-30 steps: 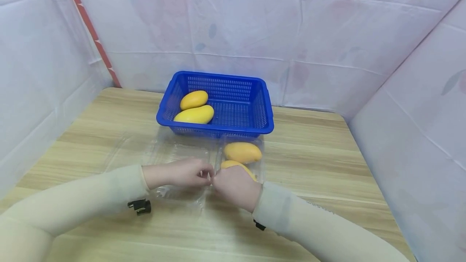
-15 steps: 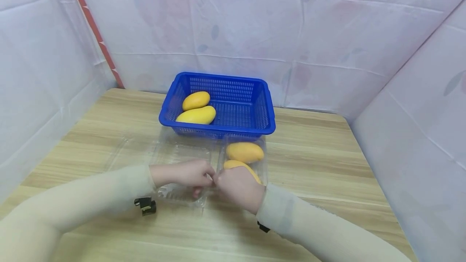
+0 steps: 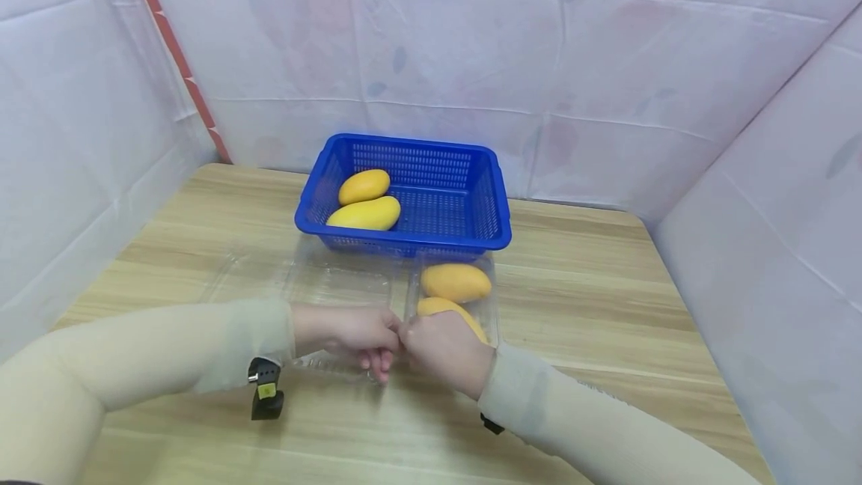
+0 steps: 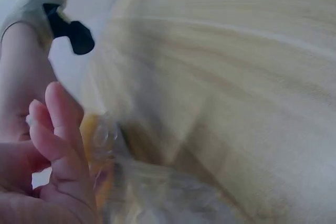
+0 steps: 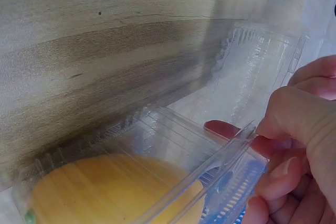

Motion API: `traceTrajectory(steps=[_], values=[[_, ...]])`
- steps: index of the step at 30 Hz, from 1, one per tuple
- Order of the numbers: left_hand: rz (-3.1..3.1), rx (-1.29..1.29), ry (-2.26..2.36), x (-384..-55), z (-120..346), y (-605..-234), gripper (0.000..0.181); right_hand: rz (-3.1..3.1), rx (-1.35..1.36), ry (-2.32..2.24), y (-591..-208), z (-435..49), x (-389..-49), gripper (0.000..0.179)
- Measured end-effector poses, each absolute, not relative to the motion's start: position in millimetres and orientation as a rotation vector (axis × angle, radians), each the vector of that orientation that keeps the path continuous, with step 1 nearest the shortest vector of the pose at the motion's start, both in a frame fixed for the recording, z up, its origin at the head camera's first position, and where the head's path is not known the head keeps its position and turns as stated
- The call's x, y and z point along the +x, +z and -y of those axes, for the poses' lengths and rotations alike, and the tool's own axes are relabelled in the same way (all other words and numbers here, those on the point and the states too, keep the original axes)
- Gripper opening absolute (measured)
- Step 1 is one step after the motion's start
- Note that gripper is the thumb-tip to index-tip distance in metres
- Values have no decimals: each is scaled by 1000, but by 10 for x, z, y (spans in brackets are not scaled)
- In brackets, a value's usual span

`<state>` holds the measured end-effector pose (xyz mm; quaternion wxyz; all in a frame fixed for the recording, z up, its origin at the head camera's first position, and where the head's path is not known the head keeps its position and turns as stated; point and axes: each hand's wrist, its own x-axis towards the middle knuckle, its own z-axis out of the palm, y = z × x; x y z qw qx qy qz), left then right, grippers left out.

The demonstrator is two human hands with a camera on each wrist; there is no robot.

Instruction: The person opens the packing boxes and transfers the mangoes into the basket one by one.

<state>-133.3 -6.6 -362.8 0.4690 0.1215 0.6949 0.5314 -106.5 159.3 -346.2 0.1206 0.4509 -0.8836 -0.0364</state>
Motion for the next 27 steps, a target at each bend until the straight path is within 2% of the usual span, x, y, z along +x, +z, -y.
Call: traceTrajectory(steps=[6, 8, 13, 18, 27], values=[[-1674, 225, 1374, -1300, 33, -3676, 25, 2593, 1281, -112, -3470, -1598, -1045, 37], [-1670, 213, 1383, -1298, 40, -3678, 24, 2591, 1278, -98, -3474, -1603, -1046, 39], [-1669, 211, 1395, -1296, 49, -3671, 19, 2569, 1289, -48, -3488, -1613, -1069, 16], [-1701, 223, 1406, -1288, 54, -3688, 16, 2593, 1292, 17, -3470, -1619, -1075, 25], [-1726, 276, 1433, -1288, 79, -3734, 18, 2596, 1286, 54, -3461, -1642, -1072, 27]])
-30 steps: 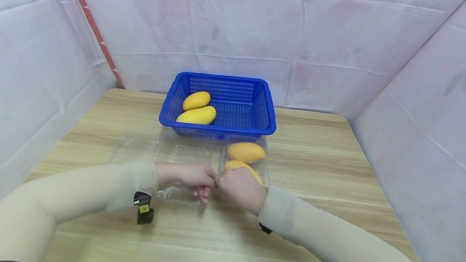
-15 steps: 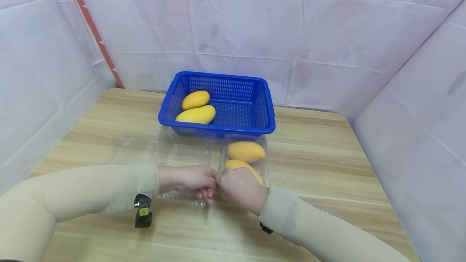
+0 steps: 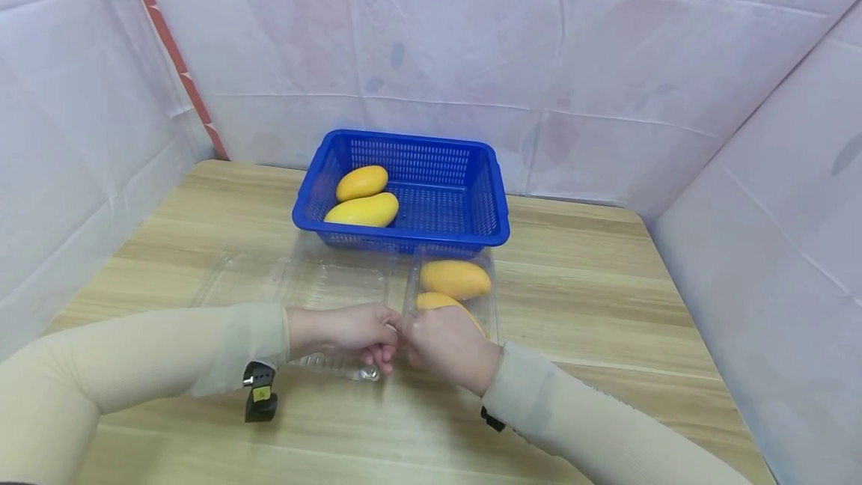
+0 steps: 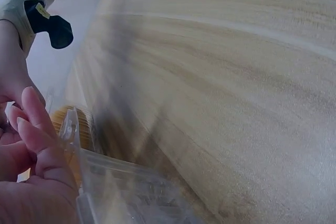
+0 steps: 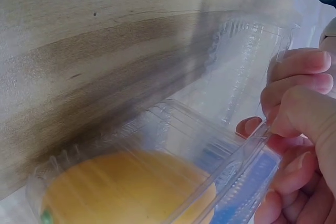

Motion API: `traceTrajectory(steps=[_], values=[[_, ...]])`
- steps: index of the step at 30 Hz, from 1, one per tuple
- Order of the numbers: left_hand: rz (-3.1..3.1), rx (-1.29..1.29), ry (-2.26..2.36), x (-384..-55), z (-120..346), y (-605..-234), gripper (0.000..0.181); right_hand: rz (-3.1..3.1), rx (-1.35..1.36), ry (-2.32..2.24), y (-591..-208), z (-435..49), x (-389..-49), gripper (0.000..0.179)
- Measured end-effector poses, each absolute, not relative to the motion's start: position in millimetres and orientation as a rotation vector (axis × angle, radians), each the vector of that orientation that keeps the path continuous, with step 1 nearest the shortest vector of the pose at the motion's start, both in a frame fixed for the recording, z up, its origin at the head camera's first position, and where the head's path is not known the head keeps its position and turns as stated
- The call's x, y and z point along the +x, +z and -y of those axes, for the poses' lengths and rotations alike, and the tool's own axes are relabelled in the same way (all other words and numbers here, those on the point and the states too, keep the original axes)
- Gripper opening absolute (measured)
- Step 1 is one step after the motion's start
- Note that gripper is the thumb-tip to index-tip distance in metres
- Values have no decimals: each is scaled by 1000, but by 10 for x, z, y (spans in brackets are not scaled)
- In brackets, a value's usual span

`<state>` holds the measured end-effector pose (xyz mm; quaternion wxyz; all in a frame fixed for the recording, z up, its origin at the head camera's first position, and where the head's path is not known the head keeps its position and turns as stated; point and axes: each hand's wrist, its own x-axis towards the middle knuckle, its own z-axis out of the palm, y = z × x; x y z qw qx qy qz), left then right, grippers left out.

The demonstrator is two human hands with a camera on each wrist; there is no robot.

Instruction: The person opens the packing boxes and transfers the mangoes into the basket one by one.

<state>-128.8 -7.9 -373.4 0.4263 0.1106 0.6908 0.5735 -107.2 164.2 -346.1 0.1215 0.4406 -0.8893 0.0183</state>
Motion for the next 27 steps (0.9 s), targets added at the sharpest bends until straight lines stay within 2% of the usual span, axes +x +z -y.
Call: traceTrajectory(steps=[9, 16, 18, 22, 25, 27], values=[[-1747, 252, 1428, -1253, 50, -3721, 17, 2589, 1322, 21, -3488, -1619, -1076, 26], [-1830, 258, 1393, -1228, 29, -3694, 22, 2577, 1321, -22, -3468, -1582, -1069, 18], [-1851, 268, 1372, -1226, 35, -3679, 20, 2580, 1330, -38, -3454, -1578, -1062, 22], [-1851, 288, 1324, -1239, 59, -3635, 17, 2585, 1340, -56, -3450, -1584, -1045, 42], [-1837, 322, 1272, -1273, 82, -3593, 23, 2579, 1330, -52, -3465, -1592, -1032, 22], [-1851, 357, 1229, -1310, 100, -3555, 25, 2574, 1329, -49, -3473, -1598, -1028, 18]])
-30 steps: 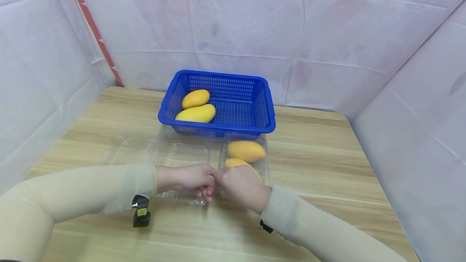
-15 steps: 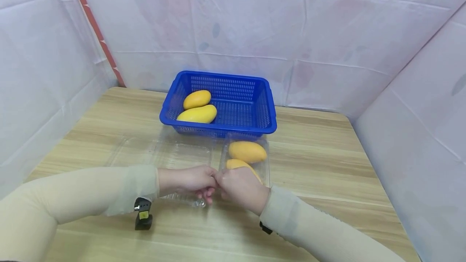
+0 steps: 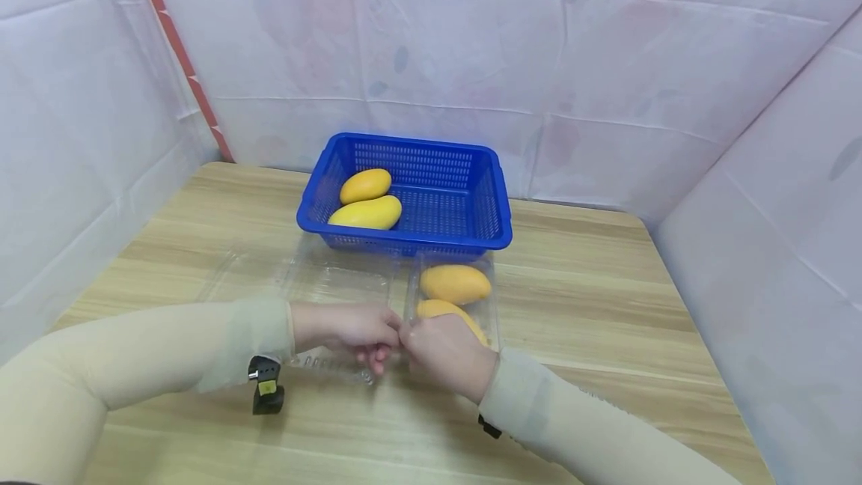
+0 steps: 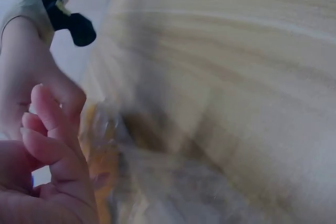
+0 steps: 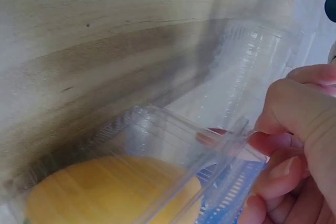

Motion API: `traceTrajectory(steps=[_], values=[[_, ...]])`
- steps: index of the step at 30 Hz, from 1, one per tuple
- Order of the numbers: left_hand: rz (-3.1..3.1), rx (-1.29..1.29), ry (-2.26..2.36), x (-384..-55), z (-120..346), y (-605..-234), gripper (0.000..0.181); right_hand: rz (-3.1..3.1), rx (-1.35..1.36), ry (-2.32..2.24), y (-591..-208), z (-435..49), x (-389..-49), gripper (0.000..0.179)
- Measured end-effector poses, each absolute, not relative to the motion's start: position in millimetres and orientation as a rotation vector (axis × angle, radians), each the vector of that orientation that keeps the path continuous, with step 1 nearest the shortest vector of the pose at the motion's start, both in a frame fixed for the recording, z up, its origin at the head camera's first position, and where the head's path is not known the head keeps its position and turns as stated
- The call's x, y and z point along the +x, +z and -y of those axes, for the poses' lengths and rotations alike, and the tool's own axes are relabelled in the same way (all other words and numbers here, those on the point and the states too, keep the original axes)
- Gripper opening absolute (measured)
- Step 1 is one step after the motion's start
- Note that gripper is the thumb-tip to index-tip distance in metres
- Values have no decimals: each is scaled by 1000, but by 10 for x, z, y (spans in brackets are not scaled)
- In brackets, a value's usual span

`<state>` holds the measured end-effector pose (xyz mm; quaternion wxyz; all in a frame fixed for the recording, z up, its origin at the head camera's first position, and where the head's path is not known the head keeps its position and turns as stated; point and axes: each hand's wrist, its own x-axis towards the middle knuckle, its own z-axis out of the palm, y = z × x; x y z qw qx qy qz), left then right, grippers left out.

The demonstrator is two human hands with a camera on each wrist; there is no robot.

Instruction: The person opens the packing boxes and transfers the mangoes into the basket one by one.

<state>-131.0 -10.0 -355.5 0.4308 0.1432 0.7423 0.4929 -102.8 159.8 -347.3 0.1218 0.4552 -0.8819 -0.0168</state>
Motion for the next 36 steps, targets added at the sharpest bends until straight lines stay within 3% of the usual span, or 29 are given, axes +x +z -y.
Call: traceTrajectory(steps=[10, 15, 24, 30, 34, 36], values=[[-2122, 422, 1168, -1696, 151, -3440, 37, 2550, 1324, -117, -3482, -1597, -1001, 28], [-2247, 400, 1182, -1893, 141, -3474, 35, 2541, 1343, -104, -3490, -1585, -955, 29], [-2325, 351, 1145, -2015, 89, -3544, 41, 2654, 1406, -7, -3379, -1568, -941, 28], [-2384, 434, 1094, -2131, 79, -3599, 35, 2770, 1339, 233, -3143, -1591, -1219, 23], [-2386, 493, 1101, -2199, 91, -3611, 21, 2856, 1224, 232, -3038, -1593, -1530, 16], [-2362, 514, 1120, -2214, 91, -3614, 24, 2929, 1159, 188, -3021, -1572, -1665, 13]])
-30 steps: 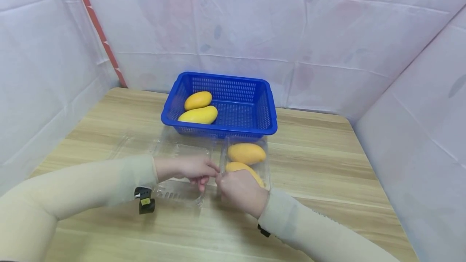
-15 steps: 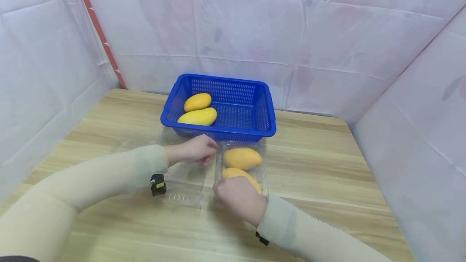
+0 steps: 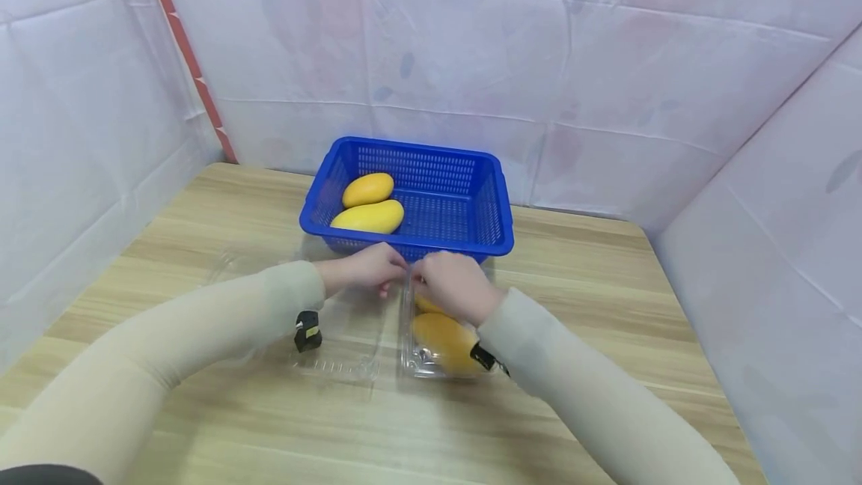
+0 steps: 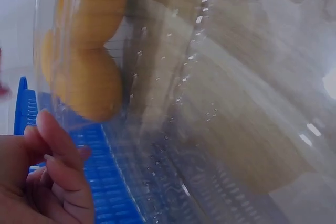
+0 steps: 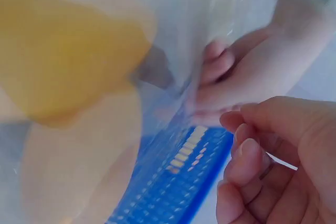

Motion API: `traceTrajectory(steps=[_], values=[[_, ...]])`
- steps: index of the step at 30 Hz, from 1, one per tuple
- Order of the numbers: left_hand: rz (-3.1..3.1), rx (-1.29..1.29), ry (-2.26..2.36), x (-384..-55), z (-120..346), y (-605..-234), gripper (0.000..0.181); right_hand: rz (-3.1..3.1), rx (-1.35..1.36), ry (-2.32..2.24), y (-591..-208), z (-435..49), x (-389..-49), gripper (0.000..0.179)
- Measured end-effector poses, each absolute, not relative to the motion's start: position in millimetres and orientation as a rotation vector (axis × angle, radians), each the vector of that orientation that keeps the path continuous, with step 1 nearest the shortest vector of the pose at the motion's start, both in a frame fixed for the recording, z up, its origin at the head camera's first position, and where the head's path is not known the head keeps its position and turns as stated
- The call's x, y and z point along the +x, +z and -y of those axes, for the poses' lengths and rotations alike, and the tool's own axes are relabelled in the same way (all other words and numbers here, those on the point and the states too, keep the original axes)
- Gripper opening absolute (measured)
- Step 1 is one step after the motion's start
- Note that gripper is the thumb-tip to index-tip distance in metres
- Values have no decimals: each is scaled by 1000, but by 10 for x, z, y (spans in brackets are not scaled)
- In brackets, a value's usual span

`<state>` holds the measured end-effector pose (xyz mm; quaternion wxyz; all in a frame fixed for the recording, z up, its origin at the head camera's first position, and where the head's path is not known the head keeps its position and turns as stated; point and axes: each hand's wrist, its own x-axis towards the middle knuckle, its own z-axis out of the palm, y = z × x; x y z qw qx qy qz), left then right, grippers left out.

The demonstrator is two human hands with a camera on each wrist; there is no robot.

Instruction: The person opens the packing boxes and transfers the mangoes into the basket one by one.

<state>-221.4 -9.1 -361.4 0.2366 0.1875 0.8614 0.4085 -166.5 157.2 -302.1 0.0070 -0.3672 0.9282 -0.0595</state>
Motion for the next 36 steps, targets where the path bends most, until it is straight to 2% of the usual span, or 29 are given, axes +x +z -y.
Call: traceTrajectory(steps=[2, 6, 14, 27, 36], values=[[-2328, 519, 1141, -2219, 86, -3623, 26, -2902, -1100, -101, -3033, -1540, -1780, 13], [-2293, 490, 1182, -2221, 68, -3659, 20, -2904, -1082, 107, -3090, -1456, -1920, 15], [-2265, 382, 1193, -2223, 10, -3651, 26, -2846, -1072, 489, -3128, -1300, -2012, 14], [-2140, 274, 1240, -2233, -63, -3638, 23, -2767, -854, 519, -3130, -1219, -2087, 20], [-1972, 220, 1357, -2214, -40, -3638, 14, -2758, -918, 476, -3109, -1248, -2127, 24]])
